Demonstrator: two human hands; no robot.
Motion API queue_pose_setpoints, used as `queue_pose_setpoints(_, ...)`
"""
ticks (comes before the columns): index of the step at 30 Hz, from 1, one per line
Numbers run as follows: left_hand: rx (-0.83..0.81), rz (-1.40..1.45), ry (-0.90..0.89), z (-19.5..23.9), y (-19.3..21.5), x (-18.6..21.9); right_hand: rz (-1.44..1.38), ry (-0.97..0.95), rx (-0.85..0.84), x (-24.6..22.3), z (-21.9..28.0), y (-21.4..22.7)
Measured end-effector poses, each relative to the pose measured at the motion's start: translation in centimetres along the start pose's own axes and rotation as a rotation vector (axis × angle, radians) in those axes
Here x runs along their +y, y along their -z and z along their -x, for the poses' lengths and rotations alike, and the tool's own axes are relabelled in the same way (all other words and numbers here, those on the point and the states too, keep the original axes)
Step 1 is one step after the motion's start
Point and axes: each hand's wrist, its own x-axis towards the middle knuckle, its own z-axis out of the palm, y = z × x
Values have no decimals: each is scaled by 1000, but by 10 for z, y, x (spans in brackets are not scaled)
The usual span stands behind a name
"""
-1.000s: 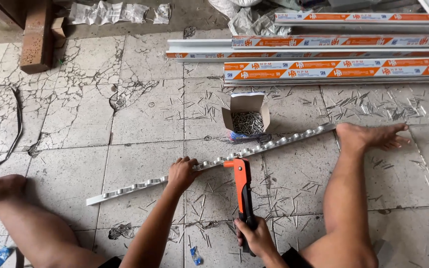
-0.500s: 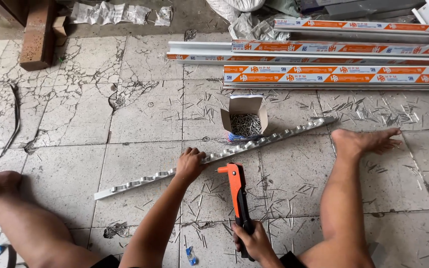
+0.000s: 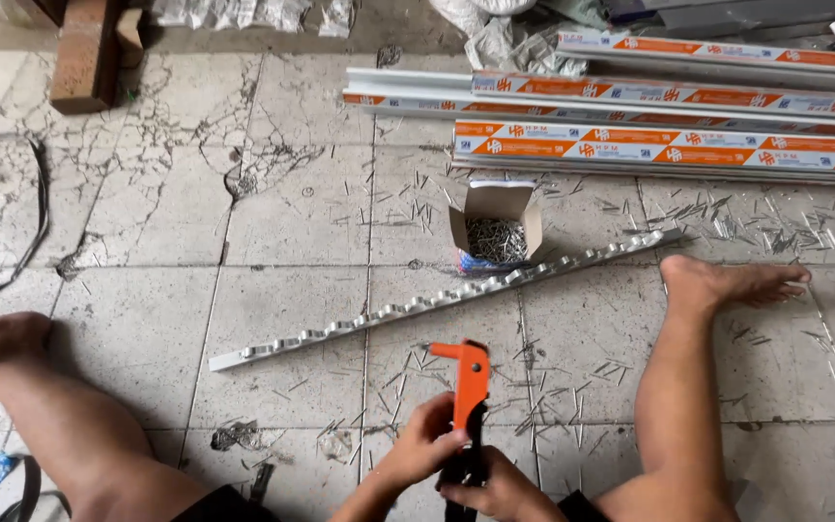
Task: Using a hand riveter to fasten metal components together with rivets
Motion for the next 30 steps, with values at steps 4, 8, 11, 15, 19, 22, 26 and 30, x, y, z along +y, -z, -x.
queue_pose_setpoints(4, 275, -297, 154, 18, 9, 21, 262, -467, -254, -23, -5, -3)
queue_pose_setpoints(8, 86, -942, -26, 42, 59, 46, 685, -582, -371, 13, -30, 30)
queue_pose_setpoints(11, 187, -934, -20, 54, 62, 77, 828, -622, -461, -25, -65, 72)
queue_pose_setpoints(15, 114, -1144, -71, 65, 81, 47, 828, -446, 103, -102, -151, 133)
queue_pose_setpoints(19, -3, -1050, -81, 64, 85, 19, 1025, -161, 429, -77, -246, 207)
queue_pose_setpoints(22, -121, -1038, 21, 61, 84, -18, 1190, -312, 362, -45, -295, 235)
queue_pose_setpoints(26, -268, -1166, 155, 57, 90, -66, 1223, -377, 322, -26, -320, 238)
queue_pose_setpoints(30, -132, -1013, -20, 64, 89, -27, 1265, -333, 295, -32, -312, 231)
